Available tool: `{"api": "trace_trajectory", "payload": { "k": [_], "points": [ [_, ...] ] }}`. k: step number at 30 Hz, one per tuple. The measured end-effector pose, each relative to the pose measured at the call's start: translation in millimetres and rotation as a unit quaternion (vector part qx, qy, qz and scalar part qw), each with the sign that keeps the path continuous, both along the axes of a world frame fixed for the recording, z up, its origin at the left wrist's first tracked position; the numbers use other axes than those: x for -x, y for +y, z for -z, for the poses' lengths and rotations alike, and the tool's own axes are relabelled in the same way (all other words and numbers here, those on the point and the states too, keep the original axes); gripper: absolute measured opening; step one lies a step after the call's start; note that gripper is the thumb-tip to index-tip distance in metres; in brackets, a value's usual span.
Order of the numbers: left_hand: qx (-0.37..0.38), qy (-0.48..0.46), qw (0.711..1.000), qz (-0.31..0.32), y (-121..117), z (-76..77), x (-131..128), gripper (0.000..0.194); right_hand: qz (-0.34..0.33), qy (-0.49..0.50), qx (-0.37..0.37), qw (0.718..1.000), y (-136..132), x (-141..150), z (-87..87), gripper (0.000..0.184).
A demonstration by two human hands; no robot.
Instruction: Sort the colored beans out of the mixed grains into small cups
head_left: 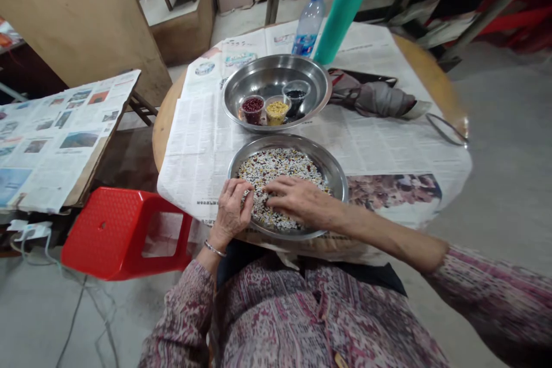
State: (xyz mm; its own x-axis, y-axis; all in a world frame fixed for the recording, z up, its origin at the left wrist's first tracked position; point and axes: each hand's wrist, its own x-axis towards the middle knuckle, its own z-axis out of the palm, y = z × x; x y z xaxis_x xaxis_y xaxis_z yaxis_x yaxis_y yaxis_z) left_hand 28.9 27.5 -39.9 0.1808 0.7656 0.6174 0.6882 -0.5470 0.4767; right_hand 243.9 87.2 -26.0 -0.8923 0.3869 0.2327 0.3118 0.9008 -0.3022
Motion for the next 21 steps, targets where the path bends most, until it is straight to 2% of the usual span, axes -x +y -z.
{"api": "trace_trajectory", "payload": {
  "k": [2,5,7,9,11,14,17,19,21],
  "points": [
    [0.005,-0.005,1.0,0.0,-0.3,0.5,0.1,0.009,0.063,-0.003,-0.035,0.997,17.6,-12.8,5.1,0.021],
    [0.016,-0.011,1.0,0.0,-0.4,1.7,0.9,0.009,0.184,0.007,-0.051,0.982,43.2,-30.3,10.8,0.026],
    [0.017,-0.012,1.0,0.0,-0.4,2.5,1.6,0.009,0.247,0.007,-0.048,0.968,50.3,-31.7,12.2,0.025],
    [0.016,-0.013,1.0,0.001,-0.3,2.9,2.0,0.01,0.264,0.001,-0.042,0.964,46.1,-24.0,11.5,0.025],
    [0.016,-0.011,1.0,0.002,-0.3,2.8,2.0,0.01,0.231,-0.006,-0.029,0.973,31.7,-12.0,9.8,0.023],
    [0.016,-0.011,1.0,0.001,-0.5,2.7,1.7,0.011,0.132,0.002,0.019,0.991,0.4,3.3,8.6,0.02],
    [0.012,-0.009,1.0,0.001,-0.5,3.2,1.6,0.011,0.044,0.014,0.062,0.997,-24.4,13.2,9.6,0.019],
    [0.01,-0.005,1.0,0.001,-0.4,3.5,1.8,0.011,0.01,0.025,0.063,0.998,-29.4,19.3,9.7,0.017],
    [0.009,-0.003,1.0,0.0,-0.4,3.4,1.9,0.011,-0.004,0.03,0.045,0.999,-23.0,24.6,8.6,0.017]
  ]
}}
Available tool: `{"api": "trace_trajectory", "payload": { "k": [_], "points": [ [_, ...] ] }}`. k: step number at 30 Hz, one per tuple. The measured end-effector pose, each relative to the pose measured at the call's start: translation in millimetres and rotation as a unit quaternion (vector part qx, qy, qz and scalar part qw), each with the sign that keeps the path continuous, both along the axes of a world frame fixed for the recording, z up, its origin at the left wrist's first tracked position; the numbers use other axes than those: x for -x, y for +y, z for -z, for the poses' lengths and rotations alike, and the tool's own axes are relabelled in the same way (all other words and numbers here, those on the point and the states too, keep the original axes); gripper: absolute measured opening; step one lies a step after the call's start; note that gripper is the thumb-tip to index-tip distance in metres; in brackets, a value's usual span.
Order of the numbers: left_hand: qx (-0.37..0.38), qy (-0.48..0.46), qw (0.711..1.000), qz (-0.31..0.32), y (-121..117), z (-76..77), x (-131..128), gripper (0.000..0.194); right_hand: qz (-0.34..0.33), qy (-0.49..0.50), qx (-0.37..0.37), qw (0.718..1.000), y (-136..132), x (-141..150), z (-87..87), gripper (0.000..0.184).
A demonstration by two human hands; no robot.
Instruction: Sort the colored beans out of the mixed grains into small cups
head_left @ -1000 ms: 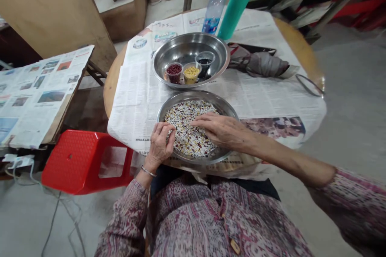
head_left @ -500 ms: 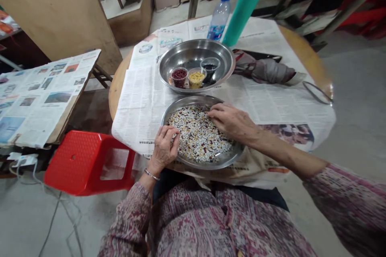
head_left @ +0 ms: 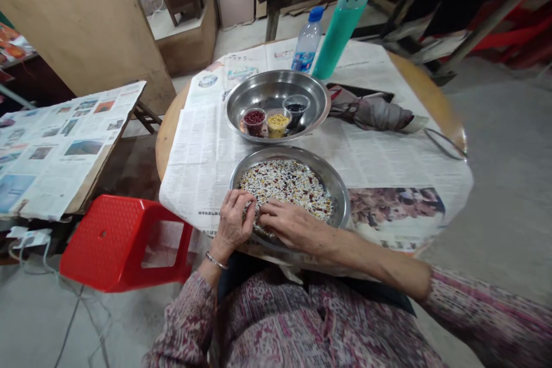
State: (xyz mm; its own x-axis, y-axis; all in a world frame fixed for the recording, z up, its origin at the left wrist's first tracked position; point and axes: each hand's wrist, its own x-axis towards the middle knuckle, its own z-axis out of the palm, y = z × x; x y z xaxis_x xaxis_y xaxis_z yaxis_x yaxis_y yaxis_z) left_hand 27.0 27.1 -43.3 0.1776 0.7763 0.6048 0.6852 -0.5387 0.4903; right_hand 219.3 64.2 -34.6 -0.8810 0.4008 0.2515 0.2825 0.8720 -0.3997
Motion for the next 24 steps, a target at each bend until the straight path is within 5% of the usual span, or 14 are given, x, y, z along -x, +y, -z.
{"api": "trace_trajectory", "payload": {
  "k": [3,8,16,24],
  "points": [
    [-0.003,-0.001,1.0,0.0,0.2,-0.6,-0.1,0.011,0.025,-0.007,-0.038,0.999,24.9,0.2,-2.5,0.021],
    [-0.002,-0.003,1.0,0.001,0.7,-0.3,-0.2,0.01,0.162,-0.013,-0.086,0.983,60.7,-30.5,-1.7,0.027],
    [-0.001,-0.007,1.0,0.0,1.0,-0.6,-0.6,0.011,0.319,-0.046,-0.057,0.945,43.8,-54.0,3.9,0.041],
    [0.005,-0.008,1.0,0.004,0.8,0.5,0.3,0.01,0.269,-0.034,0.103,0.957,52.3,-12.7,-10.0,0.019]
  ]
}}
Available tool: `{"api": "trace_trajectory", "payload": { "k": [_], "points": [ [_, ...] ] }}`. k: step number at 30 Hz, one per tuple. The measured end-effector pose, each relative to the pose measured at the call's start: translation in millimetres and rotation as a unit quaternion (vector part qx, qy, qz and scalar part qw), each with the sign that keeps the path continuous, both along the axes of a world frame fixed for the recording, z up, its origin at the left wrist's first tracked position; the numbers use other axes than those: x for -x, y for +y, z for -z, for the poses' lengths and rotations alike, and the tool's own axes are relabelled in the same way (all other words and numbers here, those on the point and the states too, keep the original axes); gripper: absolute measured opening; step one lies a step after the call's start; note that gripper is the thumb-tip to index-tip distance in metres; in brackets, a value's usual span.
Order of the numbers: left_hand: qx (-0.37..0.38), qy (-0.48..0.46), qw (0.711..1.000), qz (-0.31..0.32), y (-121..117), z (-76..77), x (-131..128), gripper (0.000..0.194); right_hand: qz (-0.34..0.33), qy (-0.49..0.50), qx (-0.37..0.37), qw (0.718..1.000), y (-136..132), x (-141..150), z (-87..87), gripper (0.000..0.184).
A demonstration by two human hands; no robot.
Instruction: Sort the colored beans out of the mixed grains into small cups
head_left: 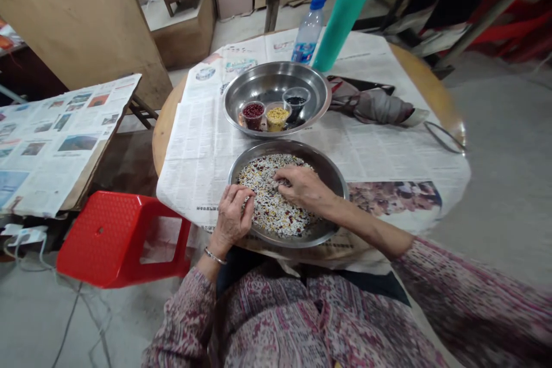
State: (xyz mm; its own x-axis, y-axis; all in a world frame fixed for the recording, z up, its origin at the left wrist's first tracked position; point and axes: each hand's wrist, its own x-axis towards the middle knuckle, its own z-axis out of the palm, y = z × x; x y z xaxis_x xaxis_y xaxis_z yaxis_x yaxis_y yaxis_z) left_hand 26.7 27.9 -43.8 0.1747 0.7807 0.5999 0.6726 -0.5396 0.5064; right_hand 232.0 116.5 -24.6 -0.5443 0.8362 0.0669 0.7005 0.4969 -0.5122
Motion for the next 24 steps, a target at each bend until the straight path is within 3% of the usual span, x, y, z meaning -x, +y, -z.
{"api": "trace_trajectory", "payload": {
  "k": [3,5,10,13,19,24],
  "points": [
    [-0.003,0.002,1.0,-0.003,-0.1,0.2,0.1,0.011,-0.033,0.084,0.073,0.993,-12.3,9.2,-2.0,0.02],
    [-0.007,0.004,1.0,-0.004,-0.2,0.4,0.1,0.011,-0.078,0.12,0.072,0.987,-25.6,13.5,0.1,0.021],
    [-0.002,-0.003,1.0,-0.008,-0.6,0.9,-0.5,0.012,-0.234,0.124,-0.035,0.964,-49.2,25.8,11.4,0.023],
    [-0.004,-0.015,1.0,-0.011,-0.7,0.9,-1.0,0.013,-0.263,0.074,-0.107,0.956,-39.2,33.1,13.0,0.024],
    [-0.015,-0.018,1.0,-0.005,0.0,1.1,0.0,0.013,-0.173,-0.013,-0.166,0.971,8.3,21.4,9.8,0.03],
    [-0.014,-0.016,1.0,-0.005,0.1,0.5,0.1,0.012,-0.049,-0.041,-0.147,0.987,15.8,-9.2,14.7,0.035]
  ]
}}
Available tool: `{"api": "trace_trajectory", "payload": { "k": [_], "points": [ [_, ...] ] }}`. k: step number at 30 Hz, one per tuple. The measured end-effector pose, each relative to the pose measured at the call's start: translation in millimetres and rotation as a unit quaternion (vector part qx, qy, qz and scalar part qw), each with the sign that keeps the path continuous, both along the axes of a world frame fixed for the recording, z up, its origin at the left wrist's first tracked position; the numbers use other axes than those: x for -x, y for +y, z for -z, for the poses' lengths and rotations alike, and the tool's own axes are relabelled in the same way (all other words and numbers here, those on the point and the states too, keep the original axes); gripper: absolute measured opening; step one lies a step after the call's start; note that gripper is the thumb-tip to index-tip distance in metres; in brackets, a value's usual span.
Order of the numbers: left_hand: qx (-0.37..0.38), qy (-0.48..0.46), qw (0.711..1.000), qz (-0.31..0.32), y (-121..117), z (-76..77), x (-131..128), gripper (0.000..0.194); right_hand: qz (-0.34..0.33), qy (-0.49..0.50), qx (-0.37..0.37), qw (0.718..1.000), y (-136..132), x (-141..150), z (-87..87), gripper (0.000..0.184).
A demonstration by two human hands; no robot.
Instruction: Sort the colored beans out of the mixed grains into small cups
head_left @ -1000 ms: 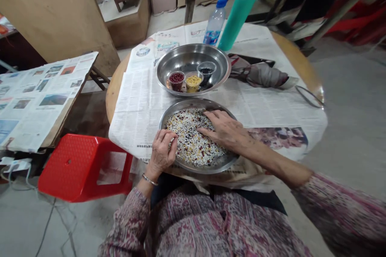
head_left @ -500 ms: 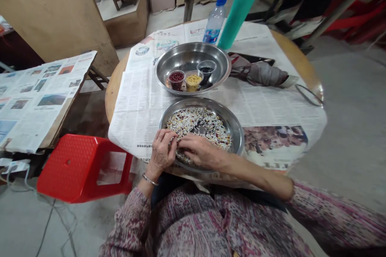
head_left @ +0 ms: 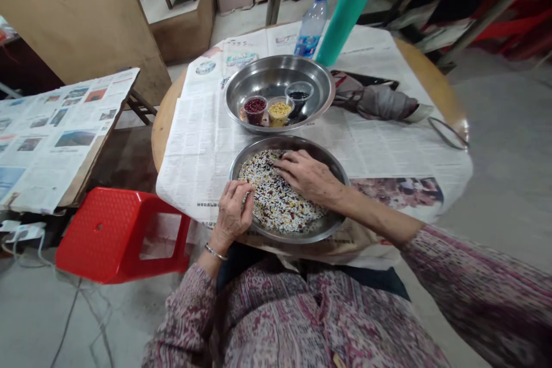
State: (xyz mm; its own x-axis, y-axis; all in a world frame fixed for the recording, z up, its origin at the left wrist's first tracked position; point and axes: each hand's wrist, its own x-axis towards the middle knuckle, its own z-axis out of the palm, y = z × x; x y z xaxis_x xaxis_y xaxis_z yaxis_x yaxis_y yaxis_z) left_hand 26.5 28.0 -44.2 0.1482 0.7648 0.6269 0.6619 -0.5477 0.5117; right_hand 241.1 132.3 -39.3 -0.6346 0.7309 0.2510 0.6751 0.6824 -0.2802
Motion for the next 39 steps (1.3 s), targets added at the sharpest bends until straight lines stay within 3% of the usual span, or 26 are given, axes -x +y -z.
{"api": "trace_trajectory", "payload": {
  "k": [3,8,11,14,16,19,23,25,29,32,35,39],
  "points": [
    [0.0,0.003,1.0,-0.002,0.0,-0.4,-0.7,0.012,0.067,0.02,0.013,0.997,-7.3,-5.1,0.5,0.04],
    [-0.004,0.01,1.0,-0.002,0.4,-0.6,-1.7,0.012,0.014,0.019,0.055,0.998,-22.0,11.3,-4.3,0.022],
    [-0.01,0.015,1.0,-0.004,0.6,-1.1,-1.9,0.011,0.002,0.05,0.135,0.99,-27.1,22.0,-10.2,0.021],
    [-0.014,0.015,1.0,-0.004,0.6,-1.7,-1.8,0.011,-0.009,0.092,0.26,0.961,-32.9,24.1,-16.6,0.021],
    [-0.011,0.011,1.0,-0.004,0.4,-1.5,-1.8,0.011,-0.043,0.115,0.291,0.949,-41.1,20.5,-19.3,0.023],
    [0.0,0.008,1.0,-0.003,-0.1,-0.4,-1.5,0.011,-0.122,0.126,0.236,0.956,-60.2,11.6,-21.7,0.024],
    [0.005,0.002,1.0,-0.001,-0.5,1.7,-0.7,0.011,-0.199,0.07,0.172,0.962,-75.2,-1.7,-24.9,0.024],
    [0.004,-0.001,1.0,0.0,-0.7,2.0,-0.4,0.01,-0.184,0.054,0.156,0.969,-68.8,-10.7,-23.1,0.026],
    [0.004,0.001,1.0,0.0,-0.6,1.1,-0.5,0.011,-0.048,0.037,0.11,0.992,-40.1,-34.9,-6.7,0.025],
    [-0.001,0.003,1.0,0.001,-0.1,0.7,-0.7,0.01,-0.014,0.016,0.084,0.996,-29.4,-43.5,8.3,0.041],
    [-0.004,0.006,1.0,-0.001,0.3,0.5,-1.1,0.01,-0.025,0.018,0.106,0.994,-33.7,-30.2,13.3,0.044],
    [-0.001,0.008,1.0,-0.004,0.2,-0.3,-1.5,0.011,-0.045,0.055,0.13,0.989,-39.3,8.1,5.2,0.041]
  ]
}}
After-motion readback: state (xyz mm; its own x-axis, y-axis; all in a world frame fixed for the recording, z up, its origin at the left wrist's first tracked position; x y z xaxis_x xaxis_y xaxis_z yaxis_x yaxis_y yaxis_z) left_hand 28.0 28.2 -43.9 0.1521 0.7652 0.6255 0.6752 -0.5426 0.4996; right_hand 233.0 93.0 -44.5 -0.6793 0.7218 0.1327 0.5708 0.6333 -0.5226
